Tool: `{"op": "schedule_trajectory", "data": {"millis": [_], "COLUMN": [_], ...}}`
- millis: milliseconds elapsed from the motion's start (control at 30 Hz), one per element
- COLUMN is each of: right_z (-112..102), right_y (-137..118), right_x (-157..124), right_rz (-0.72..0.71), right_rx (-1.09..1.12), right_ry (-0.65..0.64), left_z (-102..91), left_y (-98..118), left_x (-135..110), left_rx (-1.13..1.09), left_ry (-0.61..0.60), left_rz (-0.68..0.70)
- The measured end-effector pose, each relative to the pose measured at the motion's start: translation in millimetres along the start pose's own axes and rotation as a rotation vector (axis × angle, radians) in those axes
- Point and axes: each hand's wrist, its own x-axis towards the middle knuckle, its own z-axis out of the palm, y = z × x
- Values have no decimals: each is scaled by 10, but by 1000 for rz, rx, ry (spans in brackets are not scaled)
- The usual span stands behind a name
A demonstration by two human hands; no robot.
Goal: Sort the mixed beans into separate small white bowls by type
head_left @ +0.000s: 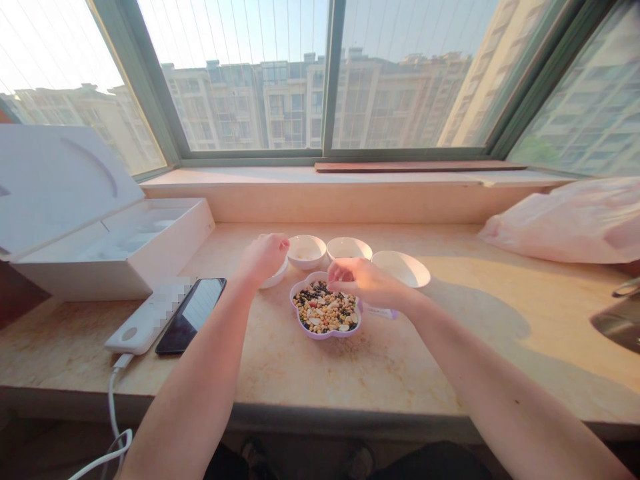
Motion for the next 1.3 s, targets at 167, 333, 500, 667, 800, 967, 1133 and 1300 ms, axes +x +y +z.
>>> {"op": "schedule_trajectory", "data": {"millis": [167, 333, 500, 667, 800, 967, 1133, 1300], "right_z": [11, 32, 74, 98, 112, 224, 368, 441], "right_y": [88, 93, 68, 72, 104, 95, 56, 95], "right_x": [78, 105, 101, 97, 102, 102, 93, 140], "right_rz": [-19, 52, 99, 93, 100, -60, -224, -248], "right_rx": [328, 491, 472, 475, 367, -168, -393, -507], "right_ry": [219, 283, 316, 288, 266, 182, 44, -10], "left_z": [39, 127, 198, 232, 188, 71, 30, 68], "left_y": [217, 426, 474, 434, 388, 219, -1, -90], "left_x": [-92, -160, -139, -115, -105, -74, -33, -32], "left_rx": [-430, -590, -499, -423, -361, -117, 113, 209], "left_ry": [-90, -124, -64, -52, -51, 11, -50, -204], "left_rz": [374, 402, 399, 432, 423, 192, -86, -162]}}
